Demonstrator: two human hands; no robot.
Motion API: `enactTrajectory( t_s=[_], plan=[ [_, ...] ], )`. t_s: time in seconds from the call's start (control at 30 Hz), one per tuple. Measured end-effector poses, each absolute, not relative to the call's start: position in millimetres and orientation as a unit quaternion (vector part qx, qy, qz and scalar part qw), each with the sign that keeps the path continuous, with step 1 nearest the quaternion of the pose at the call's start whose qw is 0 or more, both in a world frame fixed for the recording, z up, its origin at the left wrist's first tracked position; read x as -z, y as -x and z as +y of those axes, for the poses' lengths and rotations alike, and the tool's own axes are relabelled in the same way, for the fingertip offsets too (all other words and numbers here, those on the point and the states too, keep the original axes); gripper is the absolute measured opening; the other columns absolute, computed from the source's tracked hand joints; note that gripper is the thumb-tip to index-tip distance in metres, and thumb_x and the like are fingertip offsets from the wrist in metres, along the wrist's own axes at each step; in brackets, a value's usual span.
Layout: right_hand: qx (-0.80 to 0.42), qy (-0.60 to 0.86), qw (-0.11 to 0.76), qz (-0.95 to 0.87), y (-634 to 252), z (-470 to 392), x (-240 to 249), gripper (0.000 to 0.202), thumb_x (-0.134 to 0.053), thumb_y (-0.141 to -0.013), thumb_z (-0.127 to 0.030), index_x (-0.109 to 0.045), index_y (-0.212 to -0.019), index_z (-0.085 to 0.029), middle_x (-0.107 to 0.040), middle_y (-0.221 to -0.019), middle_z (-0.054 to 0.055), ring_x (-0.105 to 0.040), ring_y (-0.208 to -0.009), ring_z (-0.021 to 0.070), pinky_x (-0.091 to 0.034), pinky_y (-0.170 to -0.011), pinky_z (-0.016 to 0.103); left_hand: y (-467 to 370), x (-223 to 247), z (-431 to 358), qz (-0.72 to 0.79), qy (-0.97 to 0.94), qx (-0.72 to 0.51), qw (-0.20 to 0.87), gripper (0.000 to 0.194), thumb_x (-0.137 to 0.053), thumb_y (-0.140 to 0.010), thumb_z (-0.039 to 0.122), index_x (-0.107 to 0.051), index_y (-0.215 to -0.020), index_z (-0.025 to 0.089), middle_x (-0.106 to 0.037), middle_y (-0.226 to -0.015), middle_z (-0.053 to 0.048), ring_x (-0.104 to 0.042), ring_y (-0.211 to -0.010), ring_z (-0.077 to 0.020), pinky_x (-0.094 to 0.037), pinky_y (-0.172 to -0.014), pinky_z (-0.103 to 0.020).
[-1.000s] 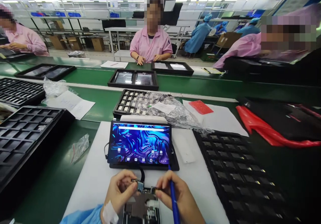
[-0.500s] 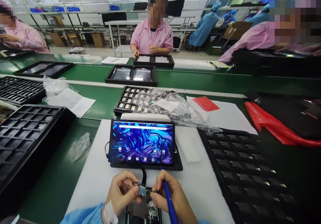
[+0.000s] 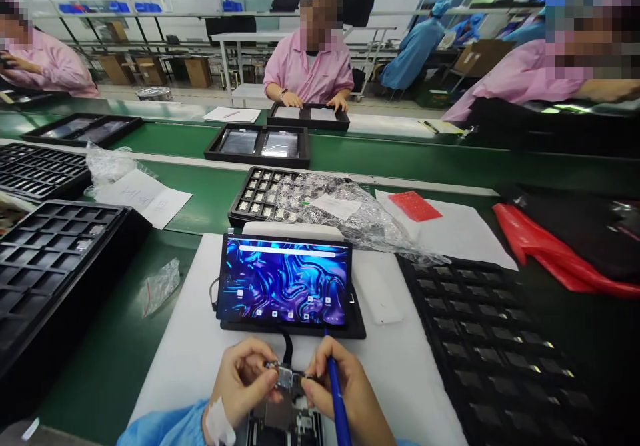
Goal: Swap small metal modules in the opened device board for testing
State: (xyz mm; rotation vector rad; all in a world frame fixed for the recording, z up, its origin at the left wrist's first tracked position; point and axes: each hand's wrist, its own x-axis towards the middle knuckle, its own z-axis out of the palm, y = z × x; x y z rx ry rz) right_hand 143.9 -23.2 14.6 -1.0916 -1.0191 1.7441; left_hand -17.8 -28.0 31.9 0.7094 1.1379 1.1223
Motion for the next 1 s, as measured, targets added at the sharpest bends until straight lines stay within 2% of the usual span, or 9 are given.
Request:
enactTrajectory(
  t_s=[0.23,0.4,0.7,0.83,1.0],
  plan=[
    [-0.687,0.464,0.406,-0.385,-142.9,-22.9,-17.1,0.031,-0.069,-0.063,-0.016,-0.038,-0.065,-0.023,-0.054,-0.056,-0.008,-0.053,-0.046,0.0084,-0.043,-0.049,0.020,16.5,-28.9,-32.3,0.535,-0.344,-0.480,0.604,0.044,-0.081,-0.056,0.053,-0.062,-0.069,0.015,-0.064,-0.050,-0.001,-0.060,-0.041,-0.0111,-0.047,-0.045,-0.016],
    [-0.674,0.475,0.407,-0.392,-142.8,-23.2,-14.4,0.030,-0.068,-0.063,-0.015,-0.039,-0.065,-0.022,-0.055,-0.056,-0.008,-0.054,-0.046,0.0088,-0.045,-0.049,0.020,14.4,-27.5,-32.6,0.540,-0.355,-0.489,0.585,0.042,-0.080,-0.057,0.053,-0.064,-0.069,0.015,-0.064,-0.049,-0.001,-0.061,-0.041,-0.0118,-0.046,-0.043,-0.015],
    [-0.530,0.522,0.448,-0.495,-140.6,-26.5,-13.4,0.023,-0.066,-0.066,-0.013,-0.044,-0.063,-0.022,-0.063,-0.065,-0.001,-0.061,-0.058,0.0147,-0.050,-0.055,0.024,15.6,-20.1,-31.1,0.547,-0.371,-0.486,0.572,0.044,-0.078,-0.060,0.054,-0.063,-0.071,0.014,-0.065,-0.051,-0.002,-0.061,-0.042,-0.0114,-0.046,-0.044,-0.014],
    [-0.531,0.505,0.456,-0.504,-142.1,-27.3,-13.1,0.021,-0.065,-0.066,-0.012,-0.046,-0.065,-0.022,-0.066,-0.067,0.000,-0.063,-0.061,0.0157,-0.052,-0.059,0.025,15.7,-18.1,-31.4,0.546,-0.360,-0.489,0.578,0.043,-0.079,-0.059,0.053,-0.064,-0.071,0.014,-0.064,-0.052,-0.001,-0.061,-0.043,-0.0107,-0.047,-0.045,-0.013],
    [-0.553,0.515,0.449,-0.477,-141.7,-26.6,-11.9,0.023,-0.070,-0.066,-0.018,-0.048,-0.063,-0.022,-0.067,-0.068,0.001,-0.065,-0.064,0.0169,-0.053,-0.061,0.026,15.7,-17.8,-31.9,0.532,-0.355,-0.491,0.592,0.041,-0.079,-0.060,0.051,-0.065,-0.071,0.015,-0.064,-0.053,-0.001,-0.062,-0.044,-0.0107,-0.047,-0.046,-0.013]
  ],
)
